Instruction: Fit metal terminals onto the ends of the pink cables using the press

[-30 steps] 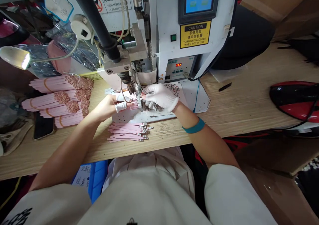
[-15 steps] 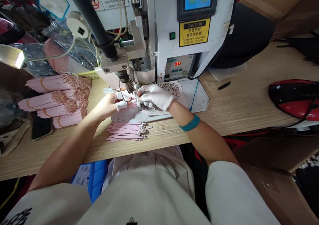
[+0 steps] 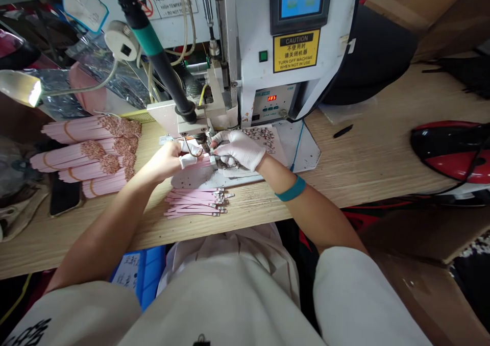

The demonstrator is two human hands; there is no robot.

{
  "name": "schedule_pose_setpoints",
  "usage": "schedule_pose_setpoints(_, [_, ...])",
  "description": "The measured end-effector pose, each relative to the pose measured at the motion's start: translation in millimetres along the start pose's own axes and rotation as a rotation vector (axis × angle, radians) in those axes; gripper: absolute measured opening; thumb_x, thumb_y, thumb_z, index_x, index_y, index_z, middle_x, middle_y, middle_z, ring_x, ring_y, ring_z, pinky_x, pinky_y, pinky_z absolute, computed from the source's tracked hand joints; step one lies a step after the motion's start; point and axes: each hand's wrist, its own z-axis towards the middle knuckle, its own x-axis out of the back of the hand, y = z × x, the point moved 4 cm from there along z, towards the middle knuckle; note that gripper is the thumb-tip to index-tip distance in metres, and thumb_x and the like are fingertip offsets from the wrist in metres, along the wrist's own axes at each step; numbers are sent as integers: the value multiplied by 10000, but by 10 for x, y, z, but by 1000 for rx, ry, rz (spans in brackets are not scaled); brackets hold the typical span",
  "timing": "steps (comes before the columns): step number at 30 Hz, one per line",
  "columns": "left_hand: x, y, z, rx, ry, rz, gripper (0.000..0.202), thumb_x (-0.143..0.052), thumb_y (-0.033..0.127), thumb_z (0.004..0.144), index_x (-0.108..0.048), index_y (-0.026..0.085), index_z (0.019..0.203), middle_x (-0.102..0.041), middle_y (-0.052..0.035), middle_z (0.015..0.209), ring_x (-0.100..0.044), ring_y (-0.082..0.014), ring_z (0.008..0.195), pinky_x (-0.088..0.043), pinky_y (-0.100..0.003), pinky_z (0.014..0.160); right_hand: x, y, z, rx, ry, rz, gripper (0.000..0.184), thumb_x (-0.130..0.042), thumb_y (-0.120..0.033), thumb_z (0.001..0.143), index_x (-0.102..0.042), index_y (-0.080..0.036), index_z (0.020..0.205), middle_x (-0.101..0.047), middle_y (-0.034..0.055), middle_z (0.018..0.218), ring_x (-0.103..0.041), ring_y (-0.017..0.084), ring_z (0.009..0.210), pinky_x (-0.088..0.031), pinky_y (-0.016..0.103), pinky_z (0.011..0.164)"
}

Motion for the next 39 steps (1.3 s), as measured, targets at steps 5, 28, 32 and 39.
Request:
schedule_pose_setpoints(5, [0,-10,15,18,-2,1,127,-557,245,663,-619,139,700,-567,0,658,-466,-125,604,-323,-243,557,-1,-9,-1,-3,1,-5,154,-694,-73,756,-587,-161,824,-541,2,609,-458,79,434,-333,172,318])
schedule_pose_setpoints(28, [26,22,-36,26,-5,-33,191,-649,302,670,-686,118,705,-637,-26,705,-507,-132,628,-366,-237,576,90,-96,-77,116,41,-107,158,-697,-157,765,-587,-166,878,-543,-12,622,-470,92,447,-338,203,346])
schedule_pose_setpoints(32, [-30,116,-212,-27,-202,108,237,-639,328,729,-737,132,818,-655,-20,688,-523,-126,603,-378,-225,568,401,-255,-158,259,228,-532,133,-684,-222,766,-686,-158,883,-651,32,735,-594,159,630,-436,265,514])
schedule_pose_setpoints(39, [-92,64,-235,29,66,776,277,-547,336,840,-742,138,844,-670,-94,748,-611,-196,638,-405,-268,571,376,-239,-172,246,157,-1104,122,-692,-226,764,-779,-202,846,-752,3,857,-667,208,861,-451,302,752])
